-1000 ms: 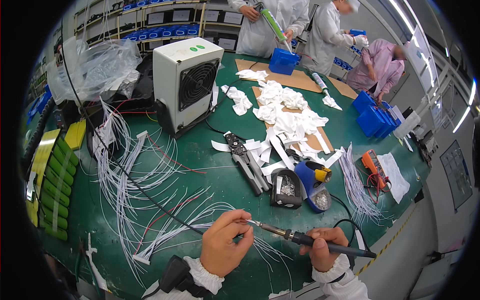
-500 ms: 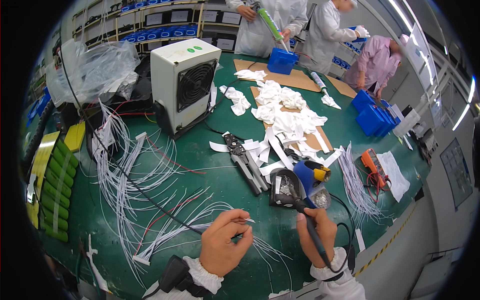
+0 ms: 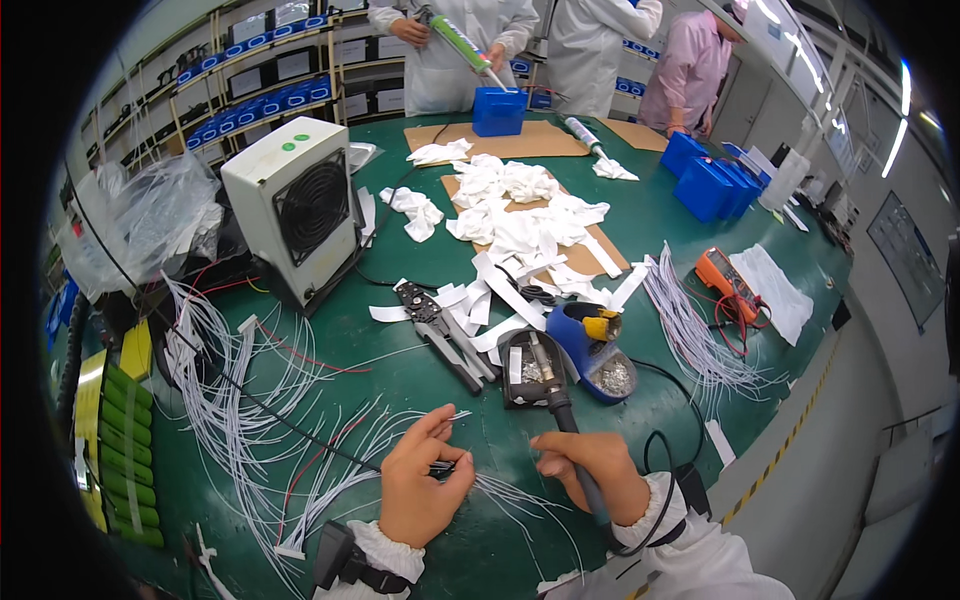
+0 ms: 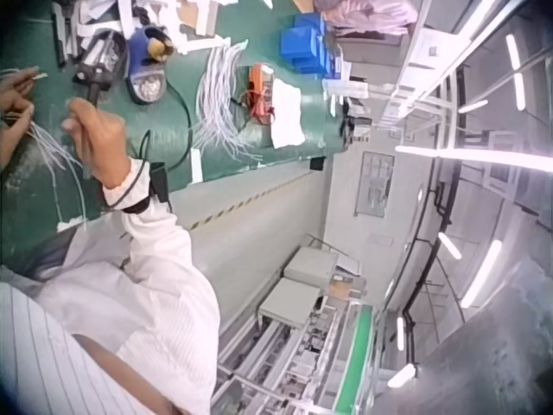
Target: The recorder is soldering wires to battery pack components on an electronics assembly line.
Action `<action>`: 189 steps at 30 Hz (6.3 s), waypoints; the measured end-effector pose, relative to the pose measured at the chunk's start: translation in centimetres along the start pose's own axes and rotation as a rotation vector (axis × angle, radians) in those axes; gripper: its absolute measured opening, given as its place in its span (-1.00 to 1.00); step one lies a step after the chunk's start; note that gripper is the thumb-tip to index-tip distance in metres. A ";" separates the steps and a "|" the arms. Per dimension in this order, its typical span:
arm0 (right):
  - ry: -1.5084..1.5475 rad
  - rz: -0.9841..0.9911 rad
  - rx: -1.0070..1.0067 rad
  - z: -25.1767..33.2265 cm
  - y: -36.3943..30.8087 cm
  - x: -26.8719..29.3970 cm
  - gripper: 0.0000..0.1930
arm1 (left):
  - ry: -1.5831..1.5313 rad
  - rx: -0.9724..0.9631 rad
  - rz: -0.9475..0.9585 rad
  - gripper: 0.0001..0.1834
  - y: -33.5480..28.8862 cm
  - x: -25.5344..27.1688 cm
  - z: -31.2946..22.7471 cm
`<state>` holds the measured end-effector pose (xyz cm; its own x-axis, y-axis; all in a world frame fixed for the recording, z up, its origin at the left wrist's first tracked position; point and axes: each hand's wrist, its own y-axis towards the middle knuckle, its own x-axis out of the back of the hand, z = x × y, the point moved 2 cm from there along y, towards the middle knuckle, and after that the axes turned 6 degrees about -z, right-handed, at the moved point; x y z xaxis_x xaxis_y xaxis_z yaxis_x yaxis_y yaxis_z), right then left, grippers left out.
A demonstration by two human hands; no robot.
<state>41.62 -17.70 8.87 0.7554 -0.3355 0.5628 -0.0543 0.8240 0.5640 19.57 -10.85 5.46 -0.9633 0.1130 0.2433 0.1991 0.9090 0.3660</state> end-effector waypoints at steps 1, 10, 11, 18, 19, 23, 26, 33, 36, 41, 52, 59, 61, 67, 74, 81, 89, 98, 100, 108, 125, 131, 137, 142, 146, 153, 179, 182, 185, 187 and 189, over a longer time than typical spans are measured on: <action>0.037 -0.001 -0.003 0.0 -0.1 -0.1 -0.75 | 0.019 -0.003 0.033 -0.92 -0.1 0.0 0.2; -0.081 0.124 -0.029 0.7 -3.7 1.8 -0.77 | -0.018 0.053 0.084 -0.90 -0.6 0.1 -0.2; -0.095 0.175 -0.045 0.8 -4.3 2.0 -0.76 | -0.018 0.054 0.081 -0.90 -0.7 0.1 -0.2; -0.081 0.175 0.093 1.5 -5.2 2.0 -0.74 | 0.008 -0.036 0.033 -0.91 -1.0 0.3 -0.5; -0.080 0.172 0.094 1.5 -5.2 1.9 -0.74 | 0.008 -0.064 -0.004 -0.91 -1.0 0.4 -0.5; -0.127 0.169 0.097 1.4 -5.5 1.4 -0.74 | 0.011 0.029 -0.040 -0.94 -1.2 0.8 -2.2; -0.156 0.175 0.115 1.2 -5.5 1.1 -0.72 | 0.069 -0.006 -0.069 -0.94 -1.4 1.3 -2.9; -0.236 0.204 0.182 1.2 -5.7 1.0 -0.75 | 0.145 -0.193 -0.191 -0.91 -1.0 2.4 -3.1; -0.283 0.181 0.208 1.5 -5.8 0.9 -0.78 | 0.155 -0.161 -0.228 -0.90 -0.9 2.7 -3.8; -0.197 0.158 0.187 1.1 -5.6 0.6 -0.79 | 0.105 -0.081 -0.217 -0.89 -0.9 2.5 -3.5; -0.270 0.234 0.107 1.6 -4.5 1.8 -0.76 | 0.140 -0.175 -0.023 -0.86 -1.6 1.1 -2.9; -0.217 0.186 0.112 1.0 -6.2 3.8 -0.79 | 0.183 -0.321 0.034 -0.84 -1.7 0.5 -2.4; -0.220 0.185 0.128 0.9 -6.5 4.4 -0.81 | 0.229 -0.380 0.043 -0.81 -1.7 0.4 -2.4; -0.279 0.216 0.154 2.6 -7.1 6.1 -0.83 | 0.270 -0.436 0.084 -0.81 -1.9 0.1 -2.6; -0.171 0.107 0.104 1.0 -7.9 3.7 -0.78 | 0.267 -0.393 0.092 -0.85 -2.2 -0.3 -3.0; -0.124 0.068 0.114 1.3 -6.9 2.4 -0.79 | 0.284 -0.321 0.031 -0.86 -2.4 -0.2 -2.9; -0.117 0.025 0.077 0.9 -7.2 2.6 -0.78 | 0.498 -0.345 0.023 -0.88 -0.4 1.5 -1.2; -0.162 -0.003 0.051 0.9 -6.8 2.4 -0.77 | 0.811 -0.248 -0.004 -0.88 0.3 1.6 0.9; -0.151 -0.001 0.057 0.8 -6.7 2.3 -0.77 | 0.830 -0.231 -0.015 -0.89 0.2 1.9 0.9; -0.136 -0.011 0.037 0.9 -6.3 2.4 -0.77 | 0.858 -0.208 -0.130 -0.89 0.5 5.0 2.0; -0.515 0.017 0.305 5.9 -3.5 9.6 -0.49 | 0.631 -0.314 -0.136 -0.83 -0.2 4.6 -3.1; 0.141 -0.263 -0.048 1.5 -5.4 6.1 -0.61 | 0.575 -0.634 0.151 -0.79 -1.7 0.1 -7.2; 0.185 -0.050 -0.013 2.4 -2.9 1.2 -0.70 | 0.508 -0.763 0.123 -0.75 -1.9 -0.1 -7.3; 0.246 0.048 0.083 4.7 -1.7 -0.6 -0.66 | 0.468 -0.676 0.121 -0.77 -4.1 1.2 -7.4; 0.209 0.071 0.094 5.2 -4.6 0.5 -0.81 | 0.338 -0.189 0.222 -0.88 -8.5 -0.8 -6.4; 0.172 0.181 0.138 7.4 -6.4 1.2 -0.80 | 0.115 0.139 0.180 -0.87 -13.0 -1.1 -7.2; 0.175 -0.123 0.028 5.7 -6.0 0.5 -0.72 | 0.491 -0.390 0.027 -0.79 -7.3 0.4 -9.7; -0.155 0.029 0.202 5.5 -4.0 3.0 -0.66 | 0.622 -0.454 0.016 -0.80 -4.5 1.8 -9.7; -0.377 0.113 0.335 5.2 -3.6 5.3 -0.49 | 0.673 -0.496 0.011 -0.82 -3.0 1.5 -7.9; -0.381 0.002 0.282 4.7 -3.6 6.6 -0.52 | 0.648 -0.495 0.011 -0.83 -2.6 0.9 -6.4; -0.374 0.000 0.230 4.0 -3.8 6.6 -0.59 | 0.610 -0.477 -0.045 -0.84 -3.0 0.5 -5.4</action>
<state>44.21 -24.85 12.86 0.4695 -0.5122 0.7191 -0.2308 0.7150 0.6600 19.45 -15.68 9.33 -0.7305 -0.2869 0.6198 0.3509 0.6209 0.7010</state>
